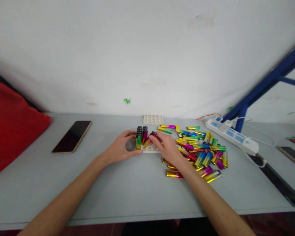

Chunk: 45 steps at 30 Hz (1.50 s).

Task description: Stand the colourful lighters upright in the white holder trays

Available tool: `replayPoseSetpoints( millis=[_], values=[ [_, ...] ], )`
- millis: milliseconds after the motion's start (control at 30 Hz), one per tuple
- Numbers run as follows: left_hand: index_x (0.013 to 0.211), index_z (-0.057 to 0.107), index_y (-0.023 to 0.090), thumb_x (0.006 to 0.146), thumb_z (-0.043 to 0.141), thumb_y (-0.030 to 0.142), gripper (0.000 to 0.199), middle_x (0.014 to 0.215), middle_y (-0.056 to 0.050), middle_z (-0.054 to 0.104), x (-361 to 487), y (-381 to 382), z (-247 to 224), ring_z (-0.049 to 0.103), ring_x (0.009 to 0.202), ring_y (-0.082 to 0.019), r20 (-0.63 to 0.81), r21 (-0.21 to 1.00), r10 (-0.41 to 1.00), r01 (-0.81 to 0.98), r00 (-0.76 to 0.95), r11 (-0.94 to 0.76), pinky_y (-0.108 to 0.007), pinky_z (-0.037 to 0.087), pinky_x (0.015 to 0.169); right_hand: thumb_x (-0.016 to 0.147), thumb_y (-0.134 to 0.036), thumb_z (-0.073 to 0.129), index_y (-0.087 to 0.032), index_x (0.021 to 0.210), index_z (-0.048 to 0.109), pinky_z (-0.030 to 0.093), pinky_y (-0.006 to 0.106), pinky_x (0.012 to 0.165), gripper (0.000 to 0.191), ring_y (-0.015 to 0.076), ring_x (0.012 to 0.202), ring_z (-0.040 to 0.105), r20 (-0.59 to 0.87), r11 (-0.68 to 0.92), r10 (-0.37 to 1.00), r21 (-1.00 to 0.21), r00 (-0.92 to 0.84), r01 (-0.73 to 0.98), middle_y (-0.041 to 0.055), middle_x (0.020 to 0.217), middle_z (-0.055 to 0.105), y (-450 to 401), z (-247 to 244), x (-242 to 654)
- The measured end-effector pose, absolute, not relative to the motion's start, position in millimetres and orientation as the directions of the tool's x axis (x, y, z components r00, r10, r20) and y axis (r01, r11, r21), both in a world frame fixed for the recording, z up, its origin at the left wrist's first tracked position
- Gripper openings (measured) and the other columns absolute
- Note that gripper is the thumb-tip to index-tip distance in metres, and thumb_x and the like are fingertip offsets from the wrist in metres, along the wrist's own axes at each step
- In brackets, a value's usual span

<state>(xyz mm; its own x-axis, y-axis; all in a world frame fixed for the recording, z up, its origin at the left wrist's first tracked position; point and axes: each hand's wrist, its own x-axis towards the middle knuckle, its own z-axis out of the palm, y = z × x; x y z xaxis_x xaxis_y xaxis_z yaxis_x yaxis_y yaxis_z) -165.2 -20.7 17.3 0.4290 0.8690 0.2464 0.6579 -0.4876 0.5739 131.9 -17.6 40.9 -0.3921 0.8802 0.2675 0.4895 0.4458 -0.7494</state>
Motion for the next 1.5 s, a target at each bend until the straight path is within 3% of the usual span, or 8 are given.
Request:
replayPoseSetpoints(
  millis=[100, 267, 467, 733, 1000, 1200, 1367, 1500],
  values=[
    [0.145, 0.094, 0.026, 0.097, 0.101, 0.074, 0.067, 0.167, -0.016, 0.085, -165.4, -20.7, 15.3, 0.082, 0.156, -0.047, 0.246, 0.573, 0.864, 0.652, 0.439, -0.495, -0.063, 0.064, 0.144, 0.133, -0.052, 0.07, -0.028, 0.095, 0.07, 0.055, 0.032, 0.084, 0.045, 0.0242, 0.086, 0.073, 0.254, 0.517, 0.837, -0.66, -0.485, 0.546, 0.0036, 0.093, 0.081, -17.5, 39.6, 126.2],
    [0.147, 0.093, 0.027, 0.093, 0.104, 0.074, 0.073, 0.168, -0.016, 0.084, -165.1, -20.3, 15.6, 0.08, 0.156, -0.046, 0.241, 0.586, 0.863, 0.643, 0.443, -0.494, -0.062, 0.063, 0.145, 0.135, -0.052, 0.068, -0.025, 0.109, 0.08, 0.056, 0.034, 0.089, 0.039, 0.0263, 0.098, 0.075, 0.285, 0.592, 0.803, -0.489, -0.524, 0.641, 0.0081, 0.109, 0.081, -13.5, 43.8, 120.7],
    [0.137, 0.096, 0.028, 0.099, 0.097, 0.082, 0.067, 0.165, -0.015, 0.085, -164.5, -20.0, 21.1, 0.081, 0.154, -0.044, 0.245, 0.598, 0.861, 0.63, 0.445, -0.496, -0.059, 0.063, 0.144, 0.133, -0.041, 0.076, -0.024, 0.107, 0.079, 0.058, 0.035, 0.097, 0.031, 0.0269, 0.102, 0.076, 0.317, 0.614, 0.789, -0.453, -0.527, 0.646, 0.0067, 0.108, 0.08, -5.5, 52.5, 125.8],
    [0.144, 0.093, 0.027, 0.095, 0.103, 0.077, 0.071, 0.165, -0.014, 0.085, -163.8, -21.1, 15.6, 0.082, 0.153, -0.043, 0.255, 0.566, 0.848, 0.639, 0.465, -0.521, -0.056, 0.063, 0.144, 0.133, -0.047, 0.075, -0.023, 0.115, 0.083, 0.059, 0.034, 0.093, 0.031, 0.0257, 0.1, 0.077, 0.268, 0.688, 0.719, -0.403, -0.642, 0.603, 0.0078, 0.112, 0.081, -8.0, 50.2, 128.6],
    [0.144, 0.091, 0.026, 0.092, 0.109, 0.068, 0.07, 0.158, -0.014, 0.087, -163.8, -19.7, 8.9, 0.085, 0.147, -0.042, 0.292, 0.567, 0.841, 0.626, 0.455, -0.535, -0.056, 0.067, 0.14, 0.13, -0.053, 0.078, -0.019, 0.124, 0.09, 0.057, 0.037, 0.098, 0.036, 0.0285, 0.106, 0.086, 0.131, 0.672, 0.739, -0.206, -0.66, 0.711, 0.0131, 0.115, 0.09, -18.5, 64.7, 118.9],
    [0.141, 0.092, 0.025, 0.091, 0.106, 0.07, 0.069, 0.157, -0.016, 0.088, -171.1, -15.8, 2.0, 0.088, 0.144, -0.045, 0.311, 0.552, 0.849, 0.645, 0.428, -0.528, -0.062, 0.07, 0.136, 0.128, -0.059, 0.08, -0.02, 0.106, 0.087, 0.052, 0.034, 0.091, 0.045, 0.0239, 0.095, 0.081, 0.144, 0.665, 0.733, -0.358, -0.665, 0.655, 0.0072, 0.1, 0.088, -24.2, 60.4, 142.5],
    [0.137, 0.093, 0.026, 0.09, 0.104, 0.075, 0.068, 0.157, -0.017, 0.089, -174.8, -11.0, -2.7, 0.088, 0.144, -0.048, 0.309, 0.547, 0.845, 0.646, 0.435, -0.533, -0.065, 0.071, 0.135, 0.132, -0.037, 0.076, -0.024, 0.103, 0.084, 0.056, 0.034, 0.093, 0.033, 0.025, 0.096, 0.08, 0.344, 0.584, 0.811, -0.469, -0.473, 0.662, 0.0058, 0.102, 0.088, -8.2, 51.4, 209.5],
    [0.138, 0.093, 0.029, 0.09, 0.103, 0.074, 0.067, 0.156, -0.017, 0.089, -175.4, -9.4, -6.2, 0.088, 0.141, -0.049, 0.316, 0.544, 0.846, 0.649, 0.429, -0.532, -0.065, 0.072, 0.134, 0.125, -0.023, 0.08, -0.023, 0.114, 0.088, 0.063, 0.038, 0.1, 0.014, 0.0277, 0.101, 0.084, 0.348, 0.441, 0.887, -0.442, -0.303, 0.781, 0.0082, 0.109, 0.089, 12.2, 47.5, 274.5]
  ],
)
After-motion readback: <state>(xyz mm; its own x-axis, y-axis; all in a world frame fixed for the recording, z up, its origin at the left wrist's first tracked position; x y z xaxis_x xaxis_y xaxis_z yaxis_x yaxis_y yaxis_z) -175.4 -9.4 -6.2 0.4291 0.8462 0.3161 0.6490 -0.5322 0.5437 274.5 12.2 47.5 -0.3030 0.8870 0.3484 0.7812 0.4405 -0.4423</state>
